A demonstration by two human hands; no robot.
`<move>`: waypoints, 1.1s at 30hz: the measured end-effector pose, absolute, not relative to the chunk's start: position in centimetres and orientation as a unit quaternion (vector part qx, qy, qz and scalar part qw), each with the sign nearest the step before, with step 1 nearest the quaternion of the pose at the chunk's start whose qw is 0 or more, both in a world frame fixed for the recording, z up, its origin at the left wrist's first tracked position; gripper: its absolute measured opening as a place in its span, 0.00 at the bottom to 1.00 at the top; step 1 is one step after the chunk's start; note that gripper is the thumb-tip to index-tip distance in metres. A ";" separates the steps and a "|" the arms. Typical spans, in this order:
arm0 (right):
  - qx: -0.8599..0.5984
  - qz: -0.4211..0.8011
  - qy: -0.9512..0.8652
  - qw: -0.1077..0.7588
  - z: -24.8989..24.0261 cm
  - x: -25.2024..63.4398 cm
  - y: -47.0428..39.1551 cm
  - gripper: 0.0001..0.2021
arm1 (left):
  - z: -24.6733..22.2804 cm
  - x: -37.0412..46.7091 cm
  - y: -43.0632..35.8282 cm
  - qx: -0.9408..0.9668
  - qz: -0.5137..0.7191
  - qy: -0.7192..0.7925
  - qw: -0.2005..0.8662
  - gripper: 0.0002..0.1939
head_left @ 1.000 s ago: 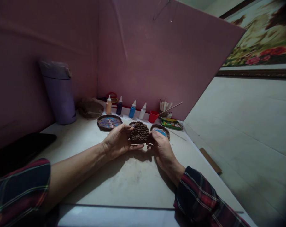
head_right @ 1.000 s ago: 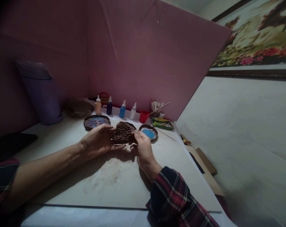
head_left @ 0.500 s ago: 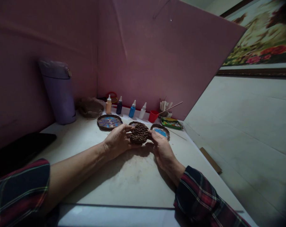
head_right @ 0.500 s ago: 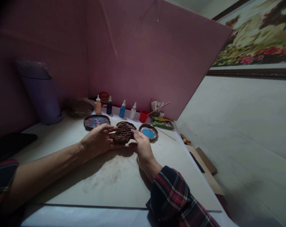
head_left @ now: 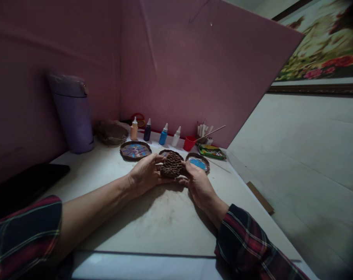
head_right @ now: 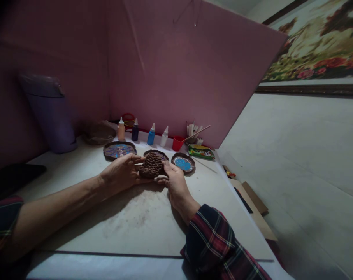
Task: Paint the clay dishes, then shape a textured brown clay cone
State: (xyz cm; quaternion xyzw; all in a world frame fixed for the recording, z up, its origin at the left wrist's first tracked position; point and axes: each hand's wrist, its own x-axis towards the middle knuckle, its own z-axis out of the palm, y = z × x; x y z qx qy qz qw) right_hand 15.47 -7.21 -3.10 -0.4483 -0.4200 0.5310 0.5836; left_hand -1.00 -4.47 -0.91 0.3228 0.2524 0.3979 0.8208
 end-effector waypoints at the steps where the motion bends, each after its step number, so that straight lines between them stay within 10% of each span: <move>1: -0.450 0.531 -0.420 0.583 -3.1 15.5 -7.2 0.15 | -0.9 -1.0 -4.5 0.323 0.402 0.253 0.818 0.09; 33: -0.452 0.496 -0.449 0.591 -3.9 15.8 -6.7 0.17 | -1.1 -1.0 -4.1 0.332 0.438 0.274 0.790 0.11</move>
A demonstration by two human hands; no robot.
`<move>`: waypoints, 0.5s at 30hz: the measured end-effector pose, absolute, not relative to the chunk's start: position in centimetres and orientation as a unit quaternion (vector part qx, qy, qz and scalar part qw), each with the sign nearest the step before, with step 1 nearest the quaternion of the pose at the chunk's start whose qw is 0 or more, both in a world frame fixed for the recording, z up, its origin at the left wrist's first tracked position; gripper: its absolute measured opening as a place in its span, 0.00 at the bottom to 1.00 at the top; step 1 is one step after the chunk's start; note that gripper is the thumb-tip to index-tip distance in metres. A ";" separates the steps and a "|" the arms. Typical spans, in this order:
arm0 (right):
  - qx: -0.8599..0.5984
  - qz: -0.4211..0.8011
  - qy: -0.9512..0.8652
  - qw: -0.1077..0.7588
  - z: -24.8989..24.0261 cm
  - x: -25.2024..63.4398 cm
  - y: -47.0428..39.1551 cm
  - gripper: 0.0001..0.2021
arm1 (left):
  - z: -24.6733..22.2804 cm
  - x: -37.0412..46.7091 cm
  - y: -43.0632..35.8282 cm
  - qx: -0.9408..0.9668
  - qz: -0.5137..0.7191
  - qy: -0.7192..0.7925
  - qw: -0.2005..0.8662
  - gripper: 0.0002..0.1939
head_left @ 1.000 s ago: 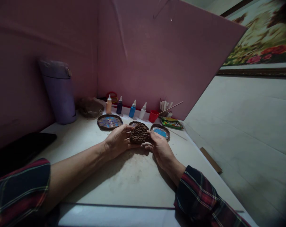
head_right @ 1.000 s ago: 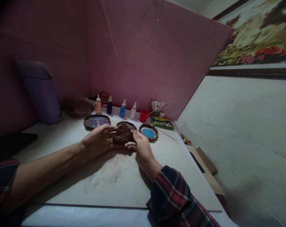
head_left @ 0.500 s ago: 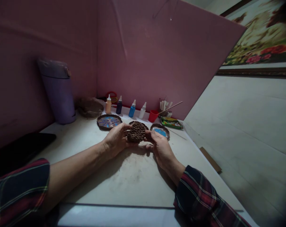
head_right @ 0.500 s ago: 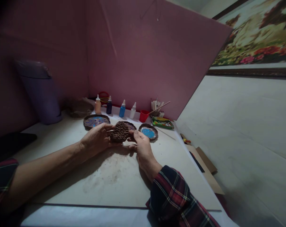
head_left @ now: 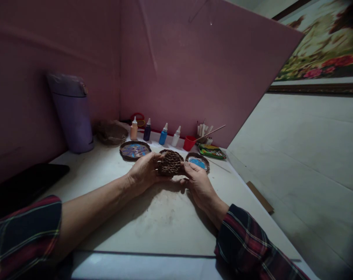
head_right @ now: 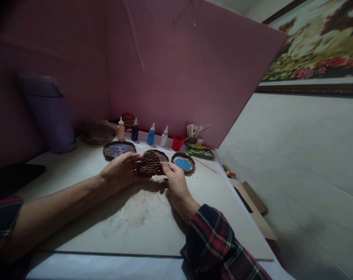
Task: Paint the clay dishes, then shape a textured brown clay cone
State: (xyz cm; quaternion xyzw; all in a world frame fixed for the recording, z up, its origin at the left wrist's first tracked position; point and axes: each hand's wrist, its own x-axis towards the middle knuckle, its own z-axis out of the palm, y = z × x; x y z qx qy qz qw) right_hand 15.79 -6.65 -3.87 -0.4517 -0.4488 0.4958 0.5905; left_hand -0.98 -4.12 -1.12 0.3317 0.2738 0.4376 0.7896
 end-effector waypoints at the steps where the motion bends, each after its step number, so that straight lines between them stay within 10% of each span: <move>1: -0.451 0.496 -0.448 0.591 -3.8 15.8 -6.7 0.17 | -1.1 -1.0 -4.1 0.332 0.436 0.275 0.790 0.11; 15: -0.449 0.507 -0.454 0.579 -3.6 15.7 -6.9 0.16 | -1.2 -0.9 -4.2 0.346 0.434 0.273 0.786 0.11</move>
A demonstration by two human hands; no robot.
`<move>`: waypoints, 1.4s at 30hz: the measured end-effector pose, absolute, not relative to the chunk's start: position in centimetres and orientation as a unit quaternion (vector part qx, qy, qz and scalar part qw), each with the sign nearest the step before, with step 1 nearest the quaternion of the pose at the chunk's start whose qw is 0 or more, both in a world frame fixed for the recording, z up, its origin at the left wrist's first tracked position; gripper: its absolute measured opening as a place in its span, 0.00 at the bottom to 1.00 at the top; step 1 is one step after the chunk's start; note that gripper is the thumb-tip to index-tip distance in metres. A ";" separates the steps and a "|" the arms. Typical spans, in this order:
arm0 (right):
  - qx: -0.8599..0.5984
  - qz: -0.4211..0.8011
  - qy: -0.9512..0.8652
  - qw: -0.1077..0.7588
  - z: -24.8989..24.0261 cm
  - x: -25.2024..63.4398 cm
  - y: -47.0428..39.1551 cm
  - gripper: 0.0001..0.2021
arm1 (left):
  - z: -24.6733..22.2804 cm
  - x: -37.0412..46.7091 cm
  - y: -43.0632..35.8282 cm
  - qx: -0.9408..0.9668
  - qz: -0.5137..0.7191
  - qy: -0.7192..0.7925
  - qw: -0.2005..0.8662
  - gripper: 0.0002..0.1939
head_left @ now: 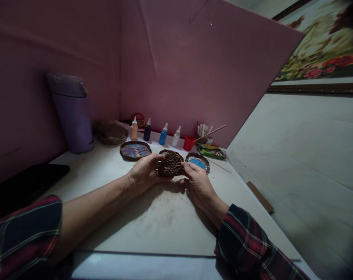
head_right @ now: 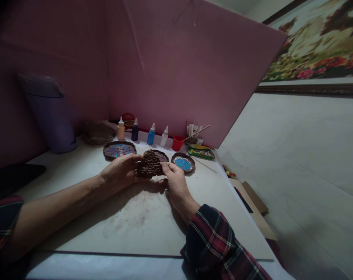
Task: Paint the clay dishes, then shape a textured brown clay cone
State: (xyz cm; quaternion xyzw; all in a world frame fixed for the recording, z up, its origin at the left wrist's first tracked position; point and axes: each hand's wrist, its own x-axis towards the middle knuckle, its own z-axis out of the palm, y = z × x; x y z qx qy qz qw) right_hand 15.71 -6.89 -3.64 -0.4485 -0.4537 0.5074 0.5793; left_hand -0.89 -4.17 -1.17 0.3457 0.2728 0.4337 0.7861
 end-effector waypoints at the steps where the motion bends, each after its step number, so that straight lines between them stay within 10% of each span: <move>1: -0.447 0.507 -0.453 0.581 -3.6 15.7 -6.9 0.16 | -1.1 -0.9 -4.2 0.346 0.435 0.274 0.785 0.11; 42: -0.422 0.554 -0.402 0.594 -3.4 15.3 -7.2 0.16 | -1.6 -0.4 -5.0 0.467 0.337 0.281 0.768 0.15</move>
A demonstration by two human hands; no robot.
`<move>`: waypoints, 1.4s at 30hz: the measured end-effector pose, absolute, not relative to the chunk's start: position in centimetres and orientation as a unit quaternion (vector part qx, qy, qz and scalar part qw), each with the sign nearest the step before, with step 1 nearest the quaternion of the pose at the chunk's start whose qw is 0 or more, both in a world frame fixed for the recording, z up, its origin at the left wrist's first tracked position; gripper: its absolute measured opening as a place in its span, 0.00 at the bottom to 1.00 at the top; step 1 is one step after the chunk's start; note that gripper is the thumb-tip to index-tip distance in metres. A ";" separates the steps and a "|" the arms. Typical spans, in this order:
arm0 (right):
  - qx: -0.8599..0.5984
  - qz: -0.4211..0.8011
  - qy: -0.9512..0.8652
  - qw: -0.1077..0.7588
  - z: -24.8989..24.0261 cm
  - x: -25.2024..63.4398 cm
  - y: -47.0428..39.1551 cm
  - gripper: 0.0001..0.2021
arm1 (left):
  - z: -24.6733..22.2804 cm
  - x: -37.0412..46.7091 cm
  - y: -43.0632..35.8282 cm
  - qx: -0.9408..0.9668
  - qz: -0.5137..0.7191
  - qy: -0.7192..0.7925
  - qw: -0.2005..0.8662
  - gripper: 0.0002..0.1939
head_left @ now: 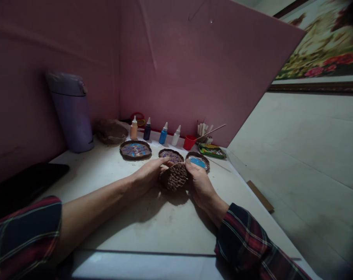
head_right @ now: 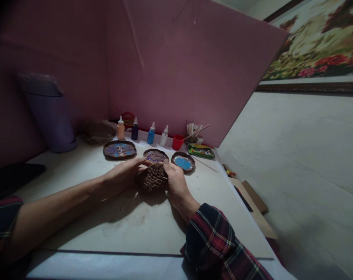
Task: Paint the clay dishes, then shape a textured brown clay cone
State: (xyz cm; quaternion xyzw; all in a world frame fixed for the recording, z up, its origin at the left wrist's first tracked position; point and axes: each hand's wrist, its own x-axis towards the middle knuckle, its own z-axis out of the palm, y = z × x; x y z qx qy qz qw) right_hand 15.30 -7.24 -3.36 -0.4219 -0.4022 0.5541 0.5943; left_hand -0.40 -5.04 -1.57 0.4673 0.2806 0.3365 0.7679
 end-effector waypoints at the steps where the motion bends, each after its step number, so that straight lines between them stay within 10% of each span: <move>1: -0.423 0.556 -0.401 0.593 -3.3 15.3 -7.3 0.16 | -1.6 -0.3 -5.0 0.468 0.337 0.280 0.767 0.15; 42: -0.380 0.600 -0.432 0.555 -2.9 14.9 -7.8 0.13 | 0.0 -1.3 -4.8 0.334 0.442 0.264 0.790 0.23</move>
